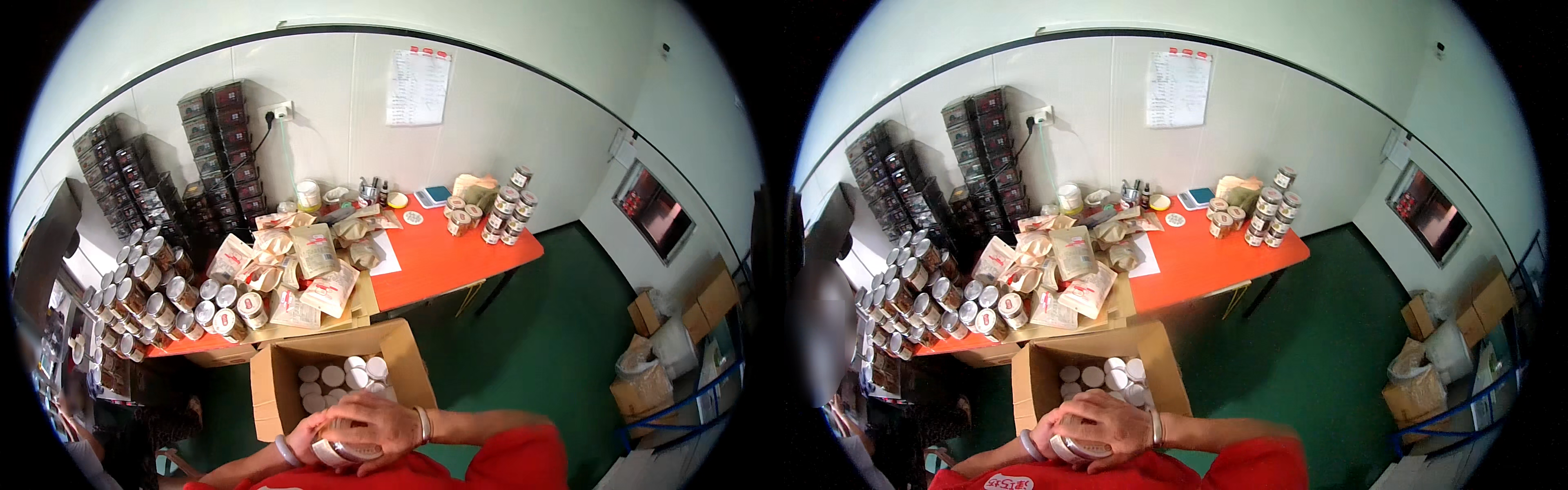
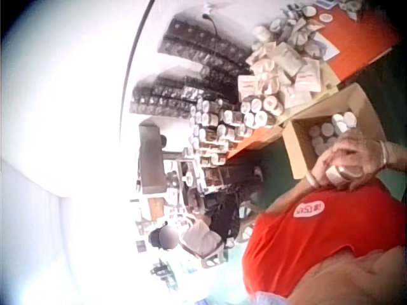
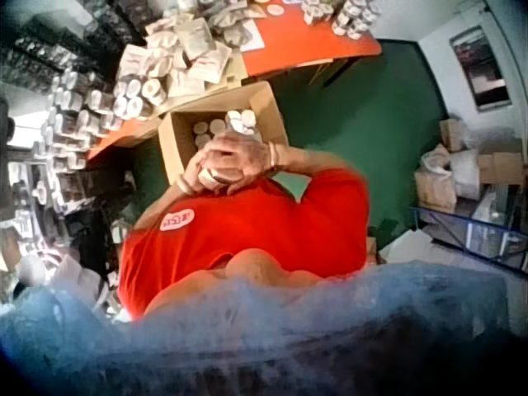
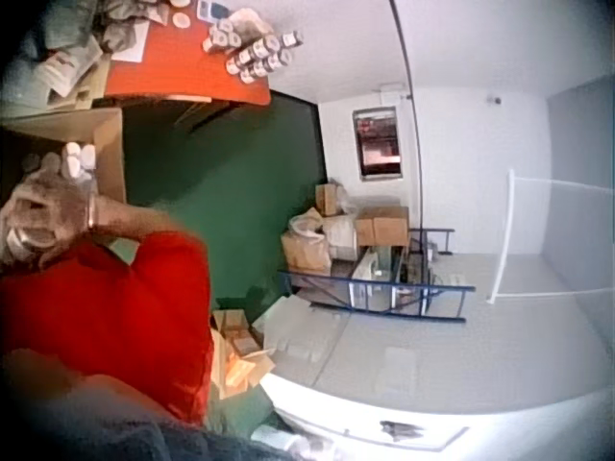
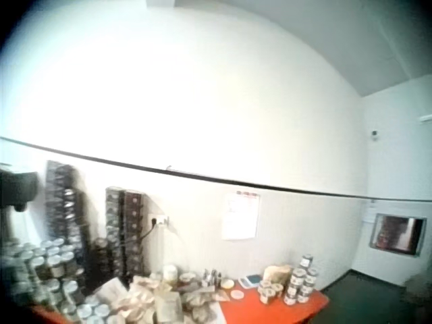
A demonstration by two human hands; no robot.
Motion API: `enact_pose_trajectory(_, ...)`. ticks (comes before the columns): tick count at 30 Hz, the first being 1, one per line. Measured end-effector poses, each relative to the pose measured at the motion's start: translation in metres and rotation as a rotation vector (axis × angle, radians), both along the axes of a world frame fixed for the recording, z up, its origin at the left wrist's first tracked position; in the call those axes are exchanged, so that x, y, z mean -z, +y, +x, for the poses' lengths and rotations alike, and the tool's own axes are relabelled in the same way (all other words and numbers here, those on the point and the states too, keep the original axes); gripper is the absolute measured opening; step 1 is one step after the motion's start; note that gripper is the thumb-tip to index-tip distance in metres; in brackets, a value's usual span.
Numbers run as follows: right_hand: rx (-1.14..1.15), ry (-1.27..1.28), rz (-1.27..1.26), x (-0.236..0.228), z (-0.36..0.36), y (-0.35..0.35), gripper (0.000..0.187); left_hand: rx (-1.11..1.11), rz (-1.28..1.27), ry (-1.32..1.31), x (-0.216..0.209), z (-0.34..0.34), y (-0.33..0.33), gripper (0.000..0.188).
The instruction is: The person repeatedly picks up small jars from a cardboard box, places them on a table, and then places them back into the box. The person also moves a red stool across the room and returns to the table to continue the repetitive handling of the jars.
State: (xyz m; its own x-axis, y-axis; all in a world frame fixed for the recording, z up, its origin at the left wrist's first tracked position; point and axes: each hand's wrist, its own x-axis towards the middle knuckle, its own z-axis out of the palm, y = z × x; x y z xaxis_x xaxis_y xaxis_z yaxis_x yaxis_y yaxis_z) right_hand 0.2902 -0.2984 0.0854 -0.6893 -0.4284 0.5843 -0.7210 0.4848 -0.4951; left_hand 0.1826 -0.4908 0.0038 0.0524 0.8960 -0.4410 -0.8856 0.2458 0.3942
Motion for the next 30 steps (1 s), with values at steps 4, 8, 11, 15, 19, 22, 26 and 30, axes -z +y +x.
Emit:
enact_pose_trajectory(4, -0.144, 0.130, 0.045, -0.004, -0.001, -0.008, 0.062, 0.119, -0.075, 0.143, -0.011, -0.003, -0.002, 0.055)
enact_pose_trajectory(8, 0.021, 0.059, 0.070, -0.010, -0.007, 0.001, 0.071, -0.059, -0.023, 0.164, -0.053, -0.006, 0.011, 0.055)
enact_pose_trajectory(11, 0.335, -0.121, -0.064, -0.007, -0.012, -0.001, 0.062, -0.266, 0.152, 0.115, -0.032, -0.018, 0.014, 0.050)
enact_pose_trajectory(15, 0.540, -0.292, -0.543, 0.009, -0.022, -0.018, 0.046, -0.556, 0.337, 0.821, -0.035, -0.012, 0.030, 0.051)
enact_pose_trajectory(19, 0.624, -0.051, -0.407, -0.001, -0.023, -0.027, 0.040, -0.573, 0.354, 0.724, -0.031, -0.010, 0.026, 0.050)
enact_pose_trajectory(22, 0.559, 0.005, -0.231, -0.015, -0.017, -0.027, 0.045, -0.404, 0.231, 0.327, -0.032, -0.011, 0.019, 0.055)
enact_pose_trajectory(26, 0.424, 0.010, -0.053, -0.020, -0.008, -0.028, 0.047, -0.064, 0.230, -0.162, -0.023, -0.019, 0.006, 0.054)
enact_pose_trajectory(30, 0.402, 0.017, -0.100, -0.004, -0.014, -0.010, 0.048, -0.131, 0.319, -0.091, -0.036, -0.013, 0.013, 0.055)
